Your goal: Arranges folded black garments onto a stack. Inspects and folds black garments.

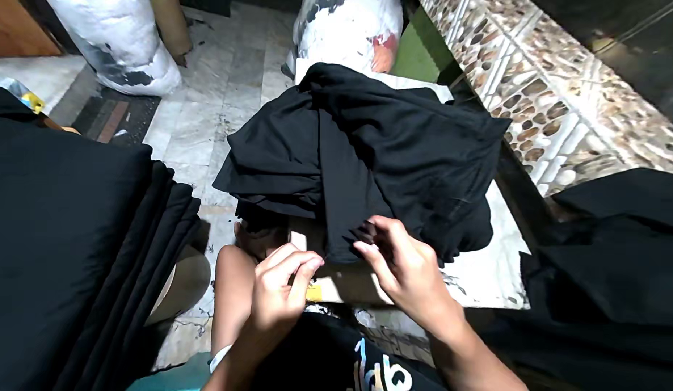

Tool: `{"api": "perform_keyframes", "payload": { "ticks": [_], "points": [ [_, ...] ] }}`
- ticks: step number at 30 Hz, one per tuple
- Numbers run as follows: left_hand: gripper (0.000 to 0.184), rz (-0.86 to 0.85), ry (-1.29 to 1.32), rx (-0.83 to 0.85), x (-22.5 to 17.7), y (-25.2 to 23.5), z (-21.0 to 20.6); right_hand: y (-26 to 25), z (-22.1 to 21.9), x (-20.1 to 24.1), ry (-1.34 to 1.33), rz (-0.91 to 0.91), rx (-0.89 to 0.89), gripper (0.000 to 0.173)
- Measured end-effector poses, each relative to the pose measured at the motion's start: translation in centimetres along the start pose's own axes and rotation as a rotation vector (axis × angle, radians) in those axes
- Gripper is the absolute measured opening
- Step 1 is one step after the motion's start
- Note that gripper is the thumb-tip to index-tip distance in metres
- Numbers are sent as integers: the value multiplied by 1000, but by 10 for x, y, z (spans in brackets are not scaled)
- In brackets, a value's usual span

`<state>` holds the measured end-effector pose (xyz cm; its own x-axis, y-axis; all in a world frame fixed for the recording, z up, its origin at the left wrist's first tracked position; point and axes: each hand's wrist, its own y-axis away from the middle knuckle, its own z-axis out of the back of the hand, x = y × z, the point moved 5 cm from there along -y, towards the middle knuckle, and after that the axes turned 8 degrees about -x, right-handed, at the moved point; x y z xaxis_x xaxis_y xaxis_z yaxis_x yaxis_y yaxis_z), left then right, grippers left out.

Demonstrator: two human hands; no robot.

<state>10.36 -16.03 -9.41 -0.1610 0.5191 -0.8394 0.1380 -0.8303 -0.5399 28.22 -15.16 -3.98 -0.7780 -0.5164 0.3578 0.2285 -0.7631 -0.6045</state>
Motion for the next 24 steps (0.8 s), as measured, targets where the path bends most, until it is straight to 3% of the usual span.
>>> {"api": "perform_keyframes", "payload": {
  "ticks": [2,6,13,16,18,19,20,21,24],
  "points": [
    [23,-2,38,16,1,3,3,11,5,-4,28,29,88,34],
    [25,159,330,117,8,3,-10,20,-4,0,40,122,233,29],
    [33,54,312,111,1,3,-13,12,-7,1,68,124,95,26],
    [39,288,364,165,12,-10,-10,15,-3,1,-157,80,203,33],
    [21,541,385,289,10,-35,-23,24,-1,13,-336,102,444,29],
    [12,578,376,357,-2,-51,-34,27,0,19,-340,113,543,29],
    [8,514,367,440,-20,-70,-46,26,5,20,-261,115,564,31],
    [12,392,367,503,-42,-92,-58,21,15,13,-104,96,471,29],
    [15,-57,413,572,-89,-160,-100,-18,65,-50,494,-124,-64,32]
  ]
}}
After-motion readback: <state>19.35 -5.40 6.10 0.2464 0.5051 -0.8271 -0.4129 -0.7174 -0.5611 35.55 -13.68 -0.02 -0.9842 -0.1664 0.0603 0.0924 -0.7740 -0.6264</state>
